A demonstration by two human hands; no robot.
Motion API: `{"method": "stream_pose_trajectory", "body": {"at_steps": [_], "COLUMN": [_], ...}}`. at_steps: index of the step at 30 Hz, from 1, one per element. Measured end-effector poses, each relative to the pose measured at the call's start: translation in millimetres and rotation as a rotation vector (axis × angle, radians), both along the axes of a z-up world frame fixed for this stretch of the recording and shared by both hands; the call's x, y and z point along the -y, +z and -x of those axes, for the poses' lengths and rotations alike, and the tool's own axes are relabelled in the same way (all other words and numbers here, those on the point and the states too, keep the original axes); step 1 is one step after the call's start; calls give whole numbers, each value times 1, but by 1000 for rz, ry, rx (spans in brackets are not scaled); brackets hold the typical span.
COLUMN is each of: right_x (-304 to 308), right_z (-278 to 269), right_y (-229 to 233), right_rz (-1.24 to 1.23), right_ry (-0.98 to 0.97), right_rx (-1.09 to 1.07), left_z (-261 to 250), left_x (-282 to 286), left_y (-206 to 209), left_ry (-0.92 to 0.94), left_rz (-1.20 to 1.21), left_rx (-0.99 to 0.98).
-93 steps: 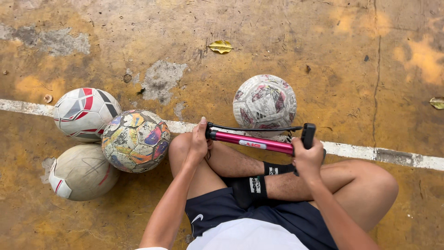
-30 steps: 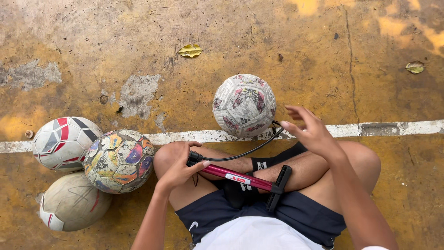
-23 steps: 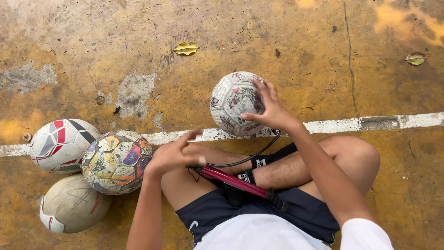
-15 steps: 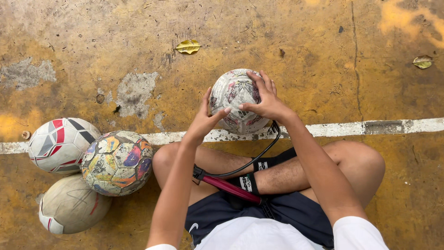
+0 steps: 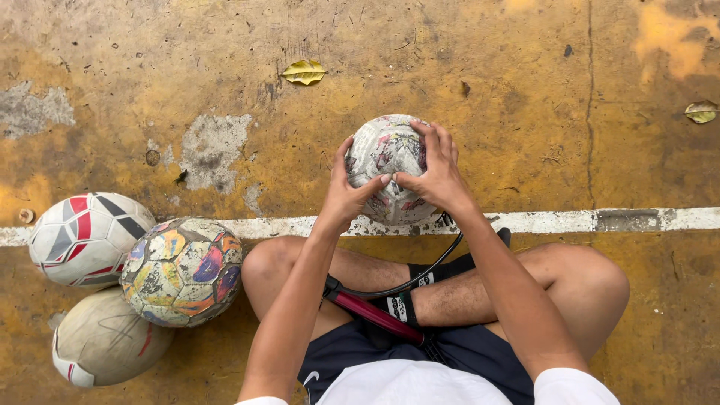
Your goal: The person sits on a concrete surface and uses a manual hand pump to inflate a soccer ball. They repeatedly pump the handle, pause to squeeze the ball to check firmness, and continue pumping until the ball is fully inflated. The person then removes the pump nozzle and tosses the ball aside.
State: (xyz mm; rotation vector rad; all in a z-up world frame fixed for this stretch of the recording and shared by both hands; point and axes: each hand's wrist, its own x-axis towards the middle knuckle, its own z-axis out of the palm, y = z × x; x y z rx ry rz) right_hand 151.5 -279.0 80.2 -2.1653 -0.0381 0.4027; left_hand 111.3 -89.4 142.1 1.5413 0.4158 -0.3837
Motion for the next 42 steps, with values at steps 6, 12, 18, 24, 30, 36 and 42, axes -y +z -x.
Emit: {"method": "stream_pose_trajectory", "body": {"at_steps": [6,12,18,24,30,36,42], "right_x": [-1,-30,-22,-9,1,9,-14], "right_z": [5,18,9,-20,-47,-52,-13], "right_y": [4,-48,-41,-50,-45,-76,-56], "right_rz": [1,314,220,208,112,143,196], "right_ry": [32,126,163,121,33,10,70], "right_rx": [5,627,761,835,678,660,796], "left_z": [10,11,-13,-48,-79,-83,-43], "left_x": [-17,-5,1,12,26,30,8], "left_y": [-38,-72,-107,-106,-93,-112,-103], "left_ry": [-163,-293,-189,-113,-169,-161,-222], "left_rz": [-245,-722,-709,-755,-795,-869,-784], "left_rx": [137,753,936,1016,918,917,1030]}}
